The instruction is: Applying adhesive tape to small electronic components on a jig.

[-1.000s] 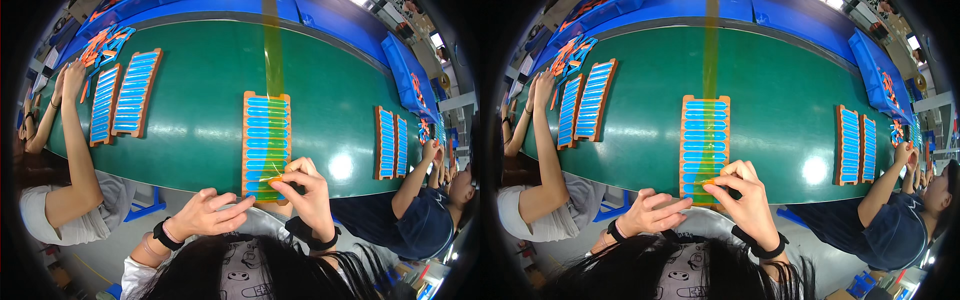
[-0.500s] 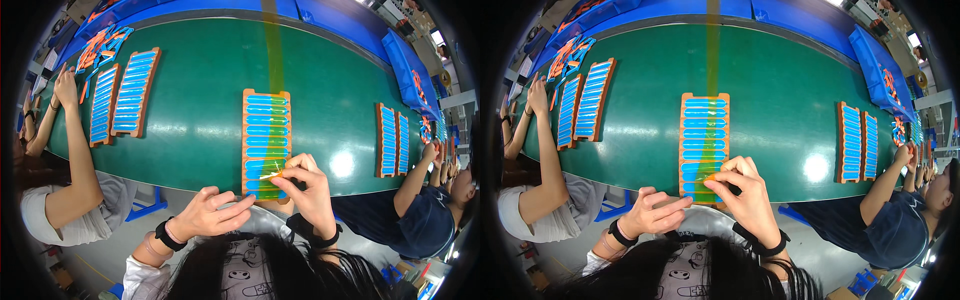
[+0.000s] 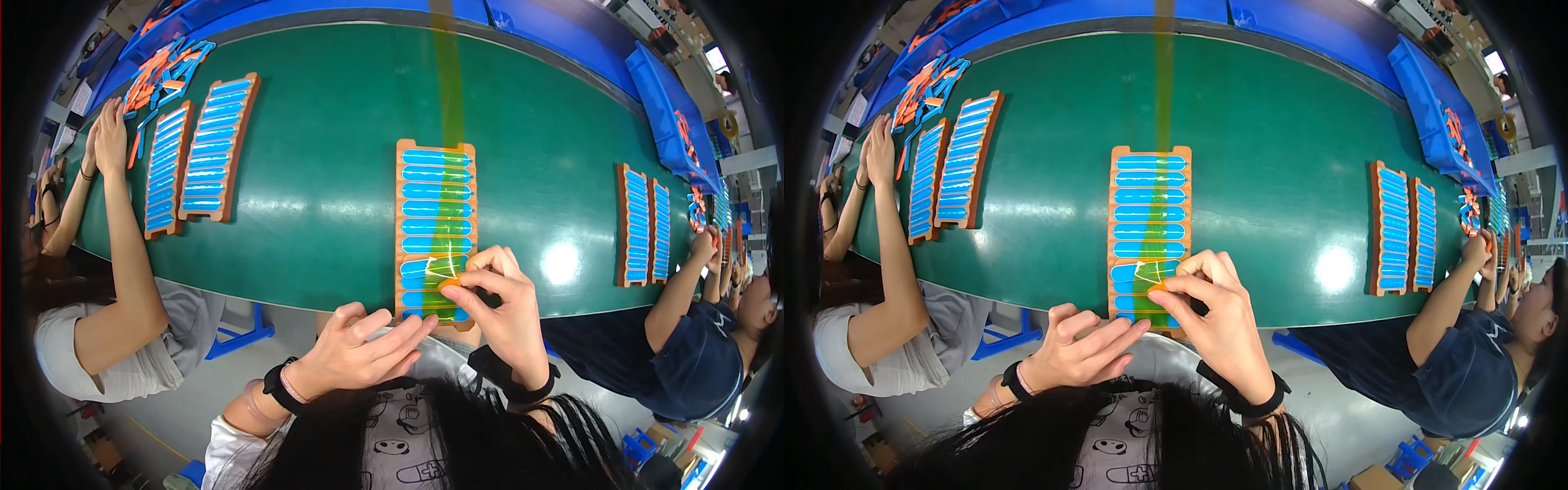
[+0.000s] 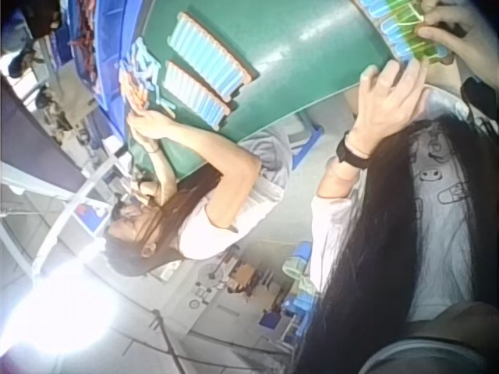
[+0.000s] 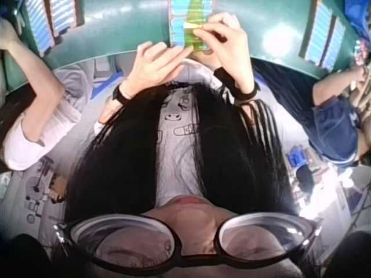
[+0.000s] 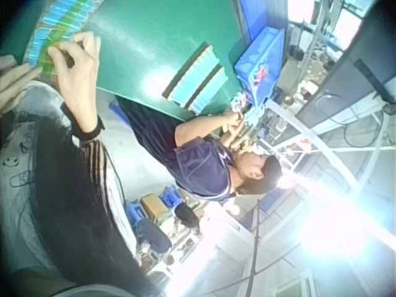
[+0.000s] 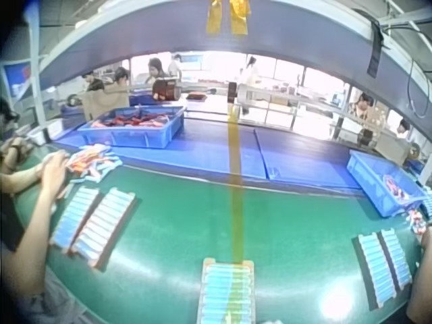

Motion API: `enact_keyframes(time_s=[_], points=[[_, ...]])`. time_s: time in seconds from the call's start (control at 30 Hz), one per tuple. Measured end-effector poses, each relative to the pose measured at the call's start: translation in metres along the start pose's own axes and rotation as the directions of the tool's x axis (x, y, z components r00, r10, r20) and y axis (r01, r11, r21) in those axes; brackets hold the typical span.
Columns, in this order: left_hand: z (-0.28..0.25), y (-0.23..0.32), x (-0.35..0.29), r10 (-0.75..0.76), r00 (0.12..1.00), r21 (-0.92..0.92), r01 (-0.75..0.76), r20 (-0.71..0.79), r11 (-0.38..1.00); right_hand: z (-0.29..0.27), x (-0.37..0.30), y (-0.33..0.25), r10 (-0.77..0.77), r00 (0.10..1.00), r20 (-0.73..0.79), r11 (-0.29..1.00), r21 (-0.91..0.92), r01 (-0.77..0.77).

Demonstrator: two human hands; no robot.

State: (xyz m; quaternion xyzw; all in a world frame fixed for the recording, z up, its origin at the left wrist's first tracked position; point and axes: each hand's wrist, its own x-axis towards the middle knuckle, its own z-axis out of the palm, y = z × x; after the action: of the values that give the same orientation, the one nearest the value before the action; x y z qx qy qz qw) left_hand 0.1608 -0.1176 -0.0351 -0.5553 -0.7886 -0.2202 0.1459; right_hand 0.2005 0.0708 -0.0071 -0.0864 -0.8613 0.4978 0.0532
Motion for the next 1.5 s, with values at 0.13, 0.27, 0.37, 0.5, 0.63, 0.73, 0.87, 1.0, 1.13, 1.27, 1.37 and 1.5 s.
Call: enact_keyframes(time_s=[0.13, 0.27, 0.37, 0.5, 0.63, 0.73, 0.87, 1.0, 1.13, 1.27, 1.37, 1.5], points=[[-0.001, 0.002, -0.001, -0.052, 0.999, -0.010, 0.052, -0.007, 0.999, 0.001, -0.001, -0.003, -0.013, 1.000, 0.013, 0.999, -0.034, 0.013], [-0.001, 0.001, -0.001, -0.091, 0.996, -0.049, 0.090, -0.009, 0.995, -0.005, -0.003, -0.009, -0.105, 0.993, 0.053, 0.985, -0.129, 0.111], [-0.002, 0.001, 0.001, -0.094, 0.996, -0.049, 0.093, 0.000, 0.994, -0.007, -0.004, -0.008, -0.102, 0.991, 0.087, 0.977, -0.177, 0.116], [-0.003, 0.001, 0.001, -0.103, 0.995, -0.069, 0.104, 0.014, 0.992, -0.011, -0.007, -0.010, -0.081, 0.991, 0.106, 0.976, -0.195, 0.101], [0.000, 0.002, 0.000, -0.115, 0.993, -0.099, 0.115, 0.009, 0.988, -0.013, -0.012, -0.017, -0.051, 0.994, 0.101, 0.967, -0.244, 0.075], [0.000, 0.002, -0.001, -0.116, 0.993, -0.115, 0.116, 0.010, 0.987, -0.011, -0.015, -0.025, 0.106, 0.992, -0.074, 0.975, -0.190, -0.119], [0.001, 0.001, -0.003, -0.122, 0.992, -0.118, 0.123, 0.021, 0.985, -0.008, -0.021, -0.020, -0.015, 0.970, -0.243, 0.968, -0.245, -0.046], [0.000, 0.002, -0.002, -0.117, 0.993, -0.122, 0.118, 0.012, 0.986, 0.004, -0.042, -0.001, -0.445, 0.896, -0.007, 0.820, -0.405, 0.404], [-0.007, -0.001, 0.002, -0.118, 0.989, -0.188, 0.134, 0.090, 0.973, 0.018, -0.052, 0.001, -0.461, 0.887, 0.019, 0.707, -0.596, 0.380], [-0.024, -0.022, 0.014, -0.178, 0.969, -0.186, 0.209, 0.174, 0.960, 0.020, -0.058, -0.001, -0.473, 0.880, 0.034, 0.567, -0.752, 0.334], [-0.034, -0.039, 0.028, -0.083, 0.961, -0.072, 0.105, 0.262, 0.992, 0.019, -0.061, -0.003, -0.455, 0.889, 0.058, 0.540, -0.776, 0.327], [-0.033, -0.038, 0.028, -0.016, 0.941, 0.067, -0.007, 0.338, 0.998, 0.022, -0.063, -0.001, -0.453, 0.889, 0.063, 0.523, -0.789, 0.323]])
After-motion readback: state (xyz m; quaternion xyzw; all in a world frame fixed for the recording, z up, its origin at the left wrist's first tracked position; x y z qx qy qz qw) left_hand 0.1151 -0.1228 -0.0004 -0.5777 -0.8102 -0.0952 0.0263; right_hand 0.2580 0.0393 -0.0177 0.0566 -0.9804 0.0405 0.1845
